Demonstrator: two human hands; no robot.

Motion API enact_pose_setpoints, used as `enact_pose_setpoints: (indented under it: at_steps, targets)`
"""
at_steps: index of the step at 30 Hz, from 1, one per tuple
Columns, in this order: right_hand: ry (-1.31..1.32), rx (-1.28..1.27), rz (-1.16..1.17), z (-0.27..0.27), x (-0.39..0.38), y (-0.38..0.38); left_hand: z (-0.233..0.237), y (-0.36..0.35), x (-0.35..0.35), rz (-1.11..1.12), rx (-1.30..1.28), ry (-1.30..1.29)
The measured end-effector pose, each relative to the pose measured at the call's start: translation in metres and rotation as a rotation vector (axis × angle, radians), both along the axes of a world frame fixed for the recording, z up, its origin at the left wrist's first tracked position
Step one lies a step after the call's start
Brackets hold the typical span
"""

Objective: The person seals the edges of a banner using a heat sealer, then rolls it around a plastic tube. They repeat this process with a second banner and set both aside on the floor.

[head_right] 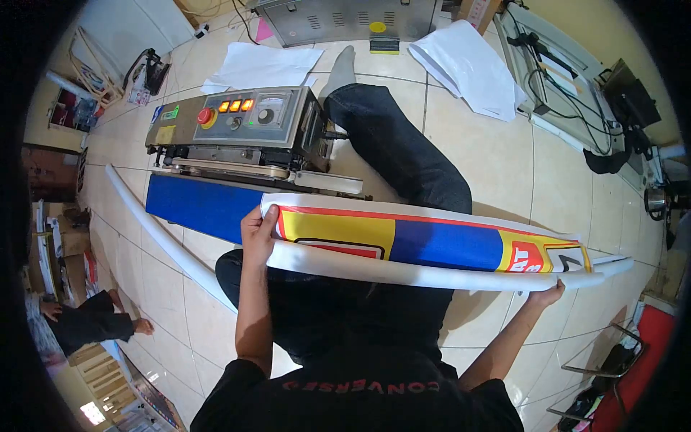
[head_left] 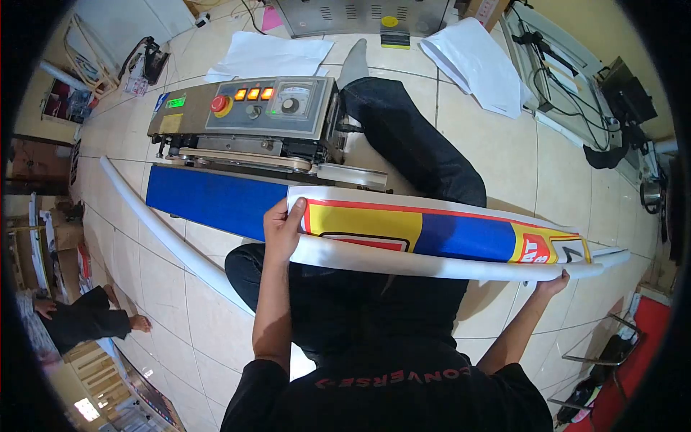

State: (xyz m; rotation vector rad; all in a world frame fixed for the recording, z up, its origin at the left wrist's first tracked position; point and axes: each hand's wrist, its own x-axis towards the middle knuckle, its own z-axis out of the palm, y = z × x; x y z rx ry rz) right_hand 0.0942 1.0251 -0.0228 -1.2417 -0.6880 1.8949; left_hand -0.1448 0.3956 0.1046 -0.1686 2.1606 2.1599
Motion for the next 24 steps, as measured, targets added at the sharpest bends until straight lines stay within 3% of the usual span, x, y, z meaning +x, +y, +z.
enact_pose_setpoints:
  at_steps: [2,4,5,6,8,9,11,13,16,18,21,24]
  targets:
    - [0.016,0.016,0.034,-0.010,0.014,0.013,-0.010,0.002,0.001,0.006,0.075,-0.021]
    - [-0.196,0.134,0.180,-0.068,0.041,0.050,-0.015,0.004,0.001,-0.037,0.032,-0.054]
    - [-0.301,0.094,0.126,-0.110,0.058,0.075,-0.012,0.000,-0.003,-0.094,0.003,-0.053]
    - [-0.391,0.041,-0.007,-0.087,0.040,0.051,-0.006,0.004,-0.006,-0.080,0.016,-0.048]
    - [-1.400,0.731,-0.162,-0.064,0.015,0.033,0.008,0.012,-0.013,-0.063,0.026,-0.051]
    - [-1.390,0.739,-0.148,-0.037,-0.005,0.012,0.010,0.021,-0.016,-0.035,0.101,0.038]
    - [-1.037,1.765,0.153,0.029,-0.064,-0.041,0.019,0.030,-0.018,0.014,0.077,0.076]
    - [-0.513,1.222,0.630,0.059,-0.118,-0.104,0.027,0.032,-0.018,0.053,0.071,0.101]
    - [-0.236,1.349,1.137,0.128,-0.191,-0.250,0.012,0.021,-0.019,-0.017,-0.128,0.150]
    - [0.045,1.740,1.256,0.137,-0.221,-0.321,0.016,0.019,-0.019,-0.011,-0.178,0.064]
    - [0.303,1.723,1.255,0.150,-0.255,-0.399,0.039,0.016,-0.022,-0.125,-0.479,0.201]
    - [0.260,1.637,1.431,0.149,-0.266,-0.429,0.063,0.014,-0.024,-0.229,-0.665,0.285]
